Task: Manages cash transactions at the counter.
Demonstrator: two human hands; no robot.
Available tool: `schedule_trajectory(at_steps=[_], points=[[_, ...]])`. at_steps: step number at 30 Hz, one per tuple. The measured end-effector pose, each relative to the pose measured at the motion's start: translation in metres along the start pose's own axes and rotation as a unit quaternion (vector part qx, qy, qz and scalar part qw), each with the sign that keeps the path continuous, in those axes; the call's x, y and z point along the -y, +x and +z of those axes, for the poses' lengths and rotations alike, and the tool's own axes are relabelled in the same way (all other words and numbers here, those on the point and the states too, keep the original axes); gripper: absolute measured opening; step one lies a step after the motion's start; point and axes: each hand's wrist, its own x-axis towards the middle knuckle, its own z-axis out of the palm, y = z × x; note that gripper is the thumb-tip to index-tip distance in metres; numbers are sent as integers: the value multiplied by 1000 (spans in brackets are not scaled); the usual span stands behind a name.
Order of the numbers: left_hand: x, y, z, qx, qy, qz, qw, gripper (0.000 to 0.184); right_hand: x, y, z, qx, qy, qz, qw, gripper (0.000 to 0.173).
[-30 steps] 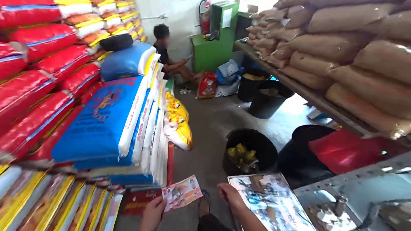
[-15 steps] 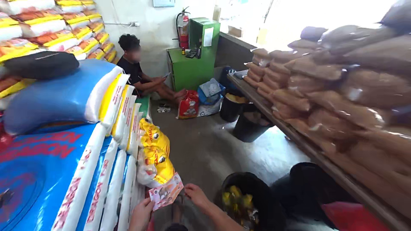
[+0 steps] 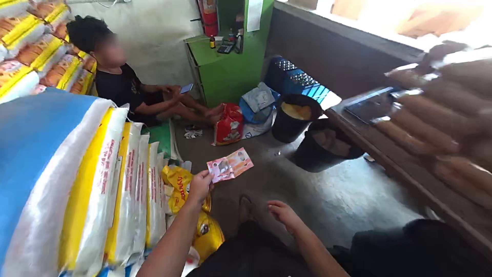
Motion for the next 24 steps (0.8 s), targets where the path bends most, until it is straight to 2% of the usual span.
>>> schedule_trajectory(at_steps=[4,8,12,15,18,20,22,24], points=[[-25,128,10,-24,-45,7,999,22,61,114,-2,15,-22,43,999,31],[-48,226,11,-51,-52,-59,996,21,192,215,16,53,-92,0,994,32],[-78,290,-36,-126,-63,-64,988,23,328,285,57,130,-202,-76,968,34],[-84,334,-80,-205,-72,-59,974,22,403,341,95,190,-258,-129,939,37],[-92,388,-112,-238,-47,-85,966,21,449,390,130,229,-264,-142,926,38],[-105,442,-128,-235,-32,-83,968,20,469,422,144,245,-249,-136,927,39],[-128,505,-138,-216,-19,-66,974,21,481,457,148,269,-241,-130,923,43],[-170,576,-139,-174,3,-41,984,21,504,487,149,278,-222,-131,925,51]])
